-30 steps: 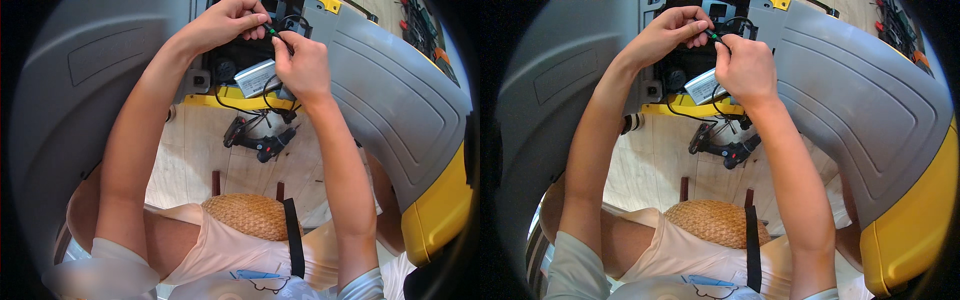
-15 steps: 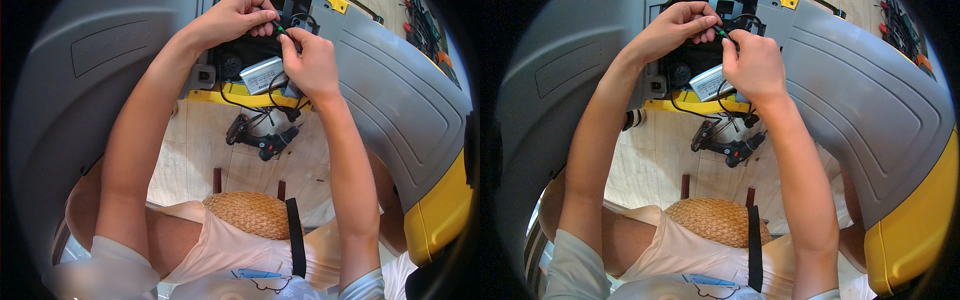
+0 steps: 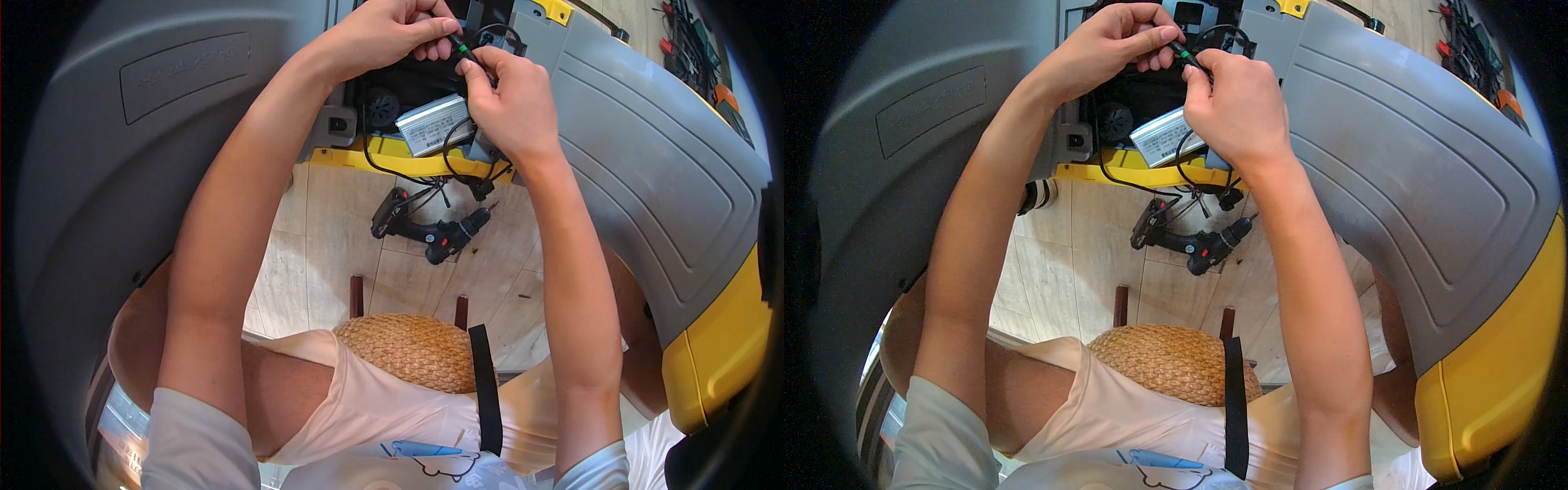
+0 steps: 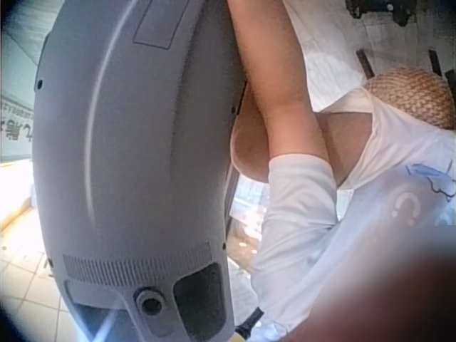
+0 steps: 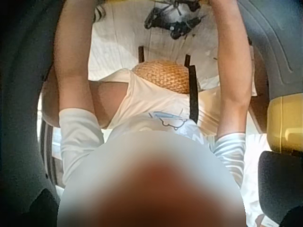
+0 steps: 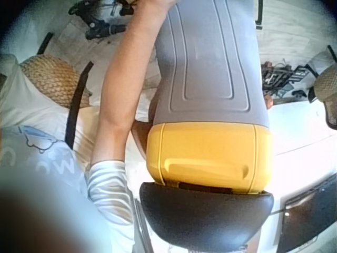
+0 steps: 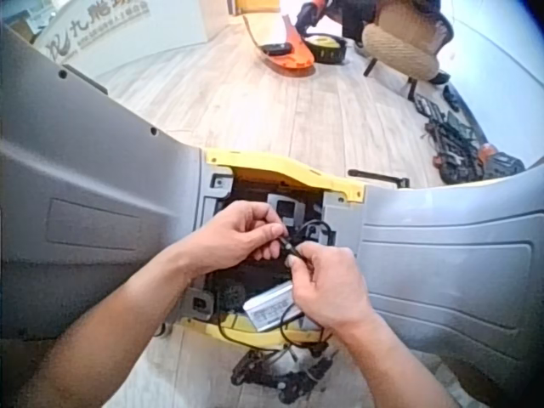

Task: The person is wiring or connecting cables on the frame of a motorcycle.

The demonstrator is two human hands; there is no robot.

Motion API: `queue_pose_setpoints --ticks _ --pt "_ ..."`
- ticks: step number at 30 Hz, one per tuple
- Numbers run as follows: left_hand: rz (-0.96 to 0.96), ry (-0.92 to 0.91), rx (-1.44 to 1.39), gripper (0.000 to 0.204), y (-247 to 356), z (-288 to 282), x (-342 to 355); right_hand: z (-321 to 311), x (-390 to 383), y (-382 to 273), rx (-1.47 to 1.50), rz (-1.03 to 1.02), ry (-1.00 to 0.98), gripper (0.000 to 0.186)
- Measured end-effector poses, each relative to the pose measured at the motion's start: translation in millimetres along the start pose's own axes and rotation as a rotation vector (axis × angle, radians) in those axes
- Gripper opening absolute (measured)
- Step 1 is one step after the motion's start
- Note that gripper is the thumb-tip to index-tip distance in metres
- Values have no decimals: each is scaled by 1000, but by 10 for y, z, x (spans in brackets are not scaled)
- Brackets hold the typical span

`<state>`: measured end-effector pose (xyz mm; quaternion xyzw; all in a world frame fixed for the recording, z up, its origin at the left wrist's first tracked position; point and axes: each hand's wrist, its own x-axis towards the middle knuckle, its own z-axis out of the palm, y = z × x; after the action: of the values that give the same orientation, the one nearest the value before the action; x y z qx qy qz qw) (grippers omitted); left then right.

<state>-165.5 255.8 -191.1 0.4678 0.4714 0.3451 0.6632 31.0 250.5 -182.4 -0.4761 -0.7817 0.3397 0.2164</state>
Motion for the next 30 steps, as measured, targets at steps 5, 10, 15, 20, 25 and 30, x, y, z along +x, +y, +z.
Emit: queue_pose_setpoints --ticks 5,10,15,20,25,30 --pt "-3 8 -5 16 -11 -3 5 -4 -3 -34 -6 36 -6 18" --pt "10 23 24 15 -28 7 6 -3 0 -50 -31 4 12 16" --pt "4 28 16 14 -31 14 13 20 -1 -40 -63 -28 46 14" --pt "1 17 32 14 -88 -32 10 29 -1 -51 -70 -34 36 14" --pt "128 21 290 24 -158 -2 -15 51 -2 -63 -105 -14 42 13" --pt "114 -5 300 23 -132 -12 -11 106 -17 -36 -92 -4 87 13"
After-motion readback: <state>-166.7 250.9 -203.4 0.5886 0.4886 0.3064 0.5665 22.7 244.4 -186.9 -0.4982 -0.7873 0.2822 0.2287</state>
